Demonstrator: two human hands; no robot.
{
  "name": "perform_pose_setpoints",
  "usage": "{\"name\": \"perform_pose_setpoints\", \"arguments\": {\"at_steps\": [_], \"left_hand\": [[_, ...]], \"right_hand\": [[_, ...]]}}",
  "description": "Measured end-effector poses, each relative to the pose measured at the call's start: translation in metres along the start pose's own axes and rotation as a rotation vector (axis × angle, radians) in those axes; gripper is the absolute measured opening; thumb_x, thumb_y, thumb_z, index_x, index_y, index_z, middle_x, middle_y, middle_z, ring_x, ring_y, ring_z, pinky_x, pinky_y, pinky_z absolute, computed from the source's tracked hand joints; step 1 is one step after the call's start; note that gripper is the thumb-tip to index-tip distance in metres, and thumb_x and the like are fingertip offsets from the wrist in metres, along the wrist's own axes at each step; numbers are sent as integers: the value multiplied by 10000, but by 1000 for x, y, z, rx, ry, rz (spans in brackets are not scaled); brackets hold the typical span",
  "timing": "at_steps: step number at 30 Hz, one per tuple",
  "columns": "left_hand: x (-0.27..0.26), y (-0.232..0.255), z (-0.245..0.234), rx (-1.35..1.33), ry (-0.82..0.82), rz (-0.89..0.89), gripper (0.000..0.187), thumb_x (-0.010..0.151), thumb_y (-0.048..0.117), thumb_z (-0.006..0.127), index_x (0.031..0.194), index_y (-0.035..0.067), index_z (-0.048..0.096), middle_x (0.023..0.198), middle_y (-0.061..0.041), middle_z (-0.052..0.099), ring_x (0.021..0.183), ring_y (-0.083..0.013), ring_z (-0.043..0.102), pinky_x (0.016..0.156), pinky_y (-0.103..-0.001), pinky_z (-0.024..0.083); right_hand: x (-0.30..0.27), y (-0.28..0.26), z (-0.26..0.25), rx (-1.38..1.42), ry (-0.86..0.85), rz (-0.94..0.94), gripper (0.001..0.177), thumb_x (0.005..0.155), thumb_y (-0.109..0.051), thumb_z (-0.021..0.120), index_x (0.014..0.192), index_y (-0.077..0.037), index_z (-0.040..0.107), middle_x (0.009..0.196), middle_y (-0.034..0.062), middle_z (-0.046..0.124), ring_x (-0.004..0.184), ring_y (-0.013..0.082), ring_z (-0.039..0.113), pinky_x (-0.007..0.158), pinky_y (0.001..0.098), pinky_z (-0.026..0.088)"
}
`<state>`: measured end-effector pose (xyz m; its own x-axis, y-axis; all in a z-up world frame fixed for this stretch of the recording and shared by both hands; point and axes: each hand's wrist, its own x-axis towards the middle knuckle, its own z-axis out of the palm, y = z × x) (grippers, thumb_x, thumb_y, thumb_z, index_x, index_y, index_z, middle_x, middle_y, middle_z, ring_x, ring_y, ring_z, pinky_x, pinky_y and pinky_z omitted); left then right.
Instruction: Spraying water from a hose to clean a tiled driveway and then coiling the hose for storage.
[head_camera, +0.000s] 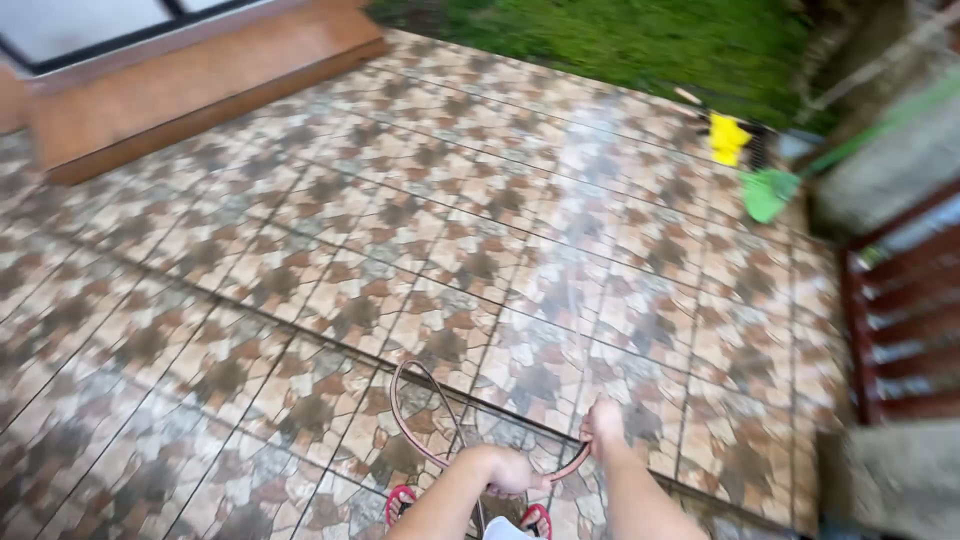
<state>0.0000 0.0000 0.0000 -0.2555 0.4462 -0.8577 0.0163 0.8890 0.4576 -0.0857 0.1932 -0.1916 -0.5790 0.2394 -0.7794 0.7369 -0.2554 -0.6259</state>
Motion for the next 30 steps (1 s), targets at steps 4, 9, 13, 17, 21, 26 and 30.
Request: {"name": "perform_pose_setpoints", "arguments": {"at_steps": [4, 9, 13, 17, 21, 26, 30], "left_hand": [[-3, -67, 21, -304, 16, -87, 657, 1012, 606, 391, 710, 43, 543, 599, -53, 482, 450, -158, 389, 427, -302, 314], [-43, -118, 43, -670, 17, -210, 654, 1005, 663, 376, 636, 126, 433, 520, 17, 354, 412, -98, 286, 417, -262, 243], [-58, -135, 52, -851, 10, -208, 630, 1027, 630, 375, 657, 123, 436, 505, 11, 352, 408, -102, 311, 424, -264, 242], [-81, -139, 54, -896, 106, -227, 614, 1018, 622, 404, 686, 108, 457, 518, -2, 374, 406, -118, 309, 416, -282, 265], [-96, -138, 49, -866, 180, -210, 601, 1039, 600, 364, 694, 114, 442, 538, 20, 361, 435, -103, 310, 427, -264, 265], [-140, -113, 25, -542, 292, -260, 611, 991, 603, 278, 1055, 18, 442, 1415, -168, 392, 1276, -300, 403, 1066, -440, 332], [-133, -118, 27, -553, 292, -213, 751, 989, 567, 235, 1271, -67, 524, 1584, -148, 233, 1469, -305, 225, 1181, -463, 231]], "right_hand": [[28, 39, 81, -146, -162, 3, 288, 945, -415, 368, 795, -169, 386, 610, 50, 345, 408, 122, 241, 354, 232, 120], [-42, 32, 176, -342, -360, 35, 344, 953, -426, 331, 739, -156, 331, 597, 26, 308, 406, 100, 188, 357, 229, 97], [-78, 22, 219, -506, -391, -33, 329, 924, -389, 342, 778, -97, 388, 639, 74, 364, 445, 140, 255, 345, 232, 144], [-90, 22, 247, -589, -486, -47, 361, 959, -441, 364, 810, -112, 383, 641, 70, 369, 443, 134, 245, 370, 243, 132], [-112, 4, 253, -606, -491, -83, 335, 992, -333, 312, 904, -40, 449, 632, 53, 366, 439, 132, 251, 352, 253, 150], [-108, -14, 251, -478, -322, -87, 290, 994, -337, 322, 944, -85, 456, 599, 19, 295, 462, 129, 260, 370, 257, 158], [-116, -20, 256, -519, -300, -87, 328, 1000, -355, 301, 927, -85, 472, 619, 23, 290, 481, 134, 264, 376, 253, 163]]}}
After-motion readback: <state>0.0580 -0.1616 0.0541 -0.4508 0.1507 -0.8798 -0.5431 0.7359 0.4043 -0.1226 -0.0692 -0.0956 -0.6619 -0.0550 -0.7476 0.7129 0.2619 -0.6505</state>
